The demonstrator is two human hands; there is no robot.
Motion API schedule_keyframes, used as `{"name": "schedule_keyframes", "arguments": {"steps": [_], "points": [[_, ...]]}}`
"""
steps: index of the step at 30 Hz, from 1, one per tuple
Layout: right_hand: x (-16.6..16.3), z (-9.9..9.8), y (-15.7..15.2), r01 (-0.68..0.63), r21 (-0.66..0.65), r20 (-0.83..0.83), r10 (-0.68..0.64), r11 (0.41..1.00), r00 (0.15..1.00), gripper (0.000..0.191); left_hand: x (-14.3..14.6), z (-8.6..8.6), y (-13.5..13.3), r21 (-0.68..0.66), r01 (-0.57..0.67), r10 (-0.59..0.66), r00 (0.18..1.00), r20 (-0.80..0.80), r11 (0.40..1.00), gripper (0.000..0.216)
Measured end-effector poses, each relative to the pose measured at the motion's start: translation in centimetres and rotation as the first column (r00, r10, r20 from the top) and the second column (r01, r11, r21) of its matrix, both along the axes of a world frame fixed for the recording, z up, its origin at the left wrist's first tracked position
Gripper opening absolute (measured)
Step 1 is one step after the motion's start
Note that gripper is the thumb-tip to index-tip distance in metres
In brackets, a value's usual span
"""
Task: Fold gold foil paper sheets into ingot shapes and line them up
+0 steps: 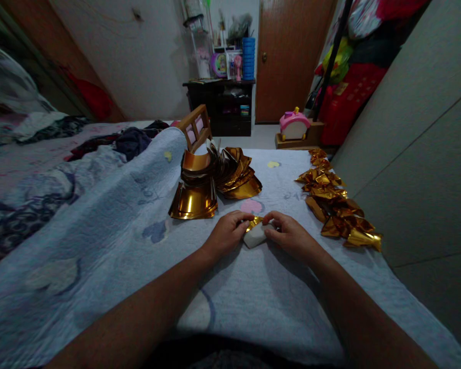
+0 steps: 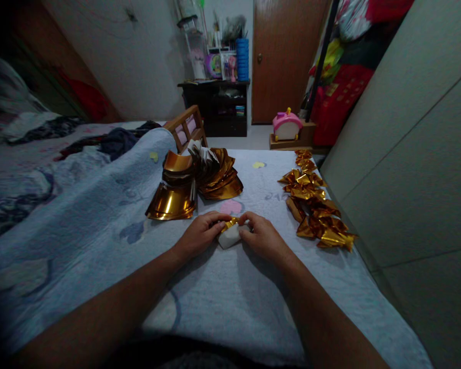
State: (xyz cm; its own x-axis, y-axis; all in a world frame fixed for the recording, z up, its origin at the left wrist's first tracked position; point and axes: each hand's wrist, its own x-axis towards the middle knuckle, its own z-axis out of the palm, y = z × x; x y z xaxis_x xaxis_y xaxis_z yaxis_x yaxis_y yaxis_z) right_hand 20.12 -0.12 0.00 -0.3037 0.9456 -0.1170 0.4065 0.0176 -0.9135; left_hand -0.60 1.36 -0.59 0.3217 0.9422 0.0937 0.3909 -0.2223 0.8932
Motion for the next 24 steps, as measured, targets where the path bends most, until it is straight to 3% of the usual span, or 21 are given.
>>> {"name": "schedule_keyframes", "arguments": {"steps": [3,5,9,14,19,24], "points": [[0.1,-0.1,-0.1,-0.063,0.122,0.13,0.047,0.99,0.99,0.033,0.1,-0.1,0.2,-0.014,-0.015,0.016,1.0,0.024,1.0,0.026],[-0.1,-0.1,-0.2,-0.094,0.186,0.204,0.055,0.978,0.977,0.039,0.1,0.0,0.4,-0.095,-0.019,0.031,0.992,0.123,0.995,0.026],[-0.6,-0.1,-0.5,-0.072,0.364,0.357,-0.067,0.929,0.932,0.043,0.3,0.2,0.4,-0.295,0.01,0.096,0.934,0.343,0.955,0.026],[-1.3,0.1,-0.8,-0.083,0.539,0.481,-0.225,0.838,0.848,0.043,0.4,0.2,0.4,-0.379,0.009,0.151,0.909,0.389,0.925,0.028],[-1.5,-0.1,-0.8,-0.231,0.55,0.554,-0.144,0.802,0.82,0.035,0.4,0.1,0.5,-0.241,0.004,0.065,0.958,0.279,0.971,0.028],[-1.7,-0.6,-0.7,-0.379,0.475,0.58,0.041,0.794,0.814,0.023,0.2,-0.2,0.4,0.022,-0.01,0.012,0.997,-0.072,1.0,0.027]]}}
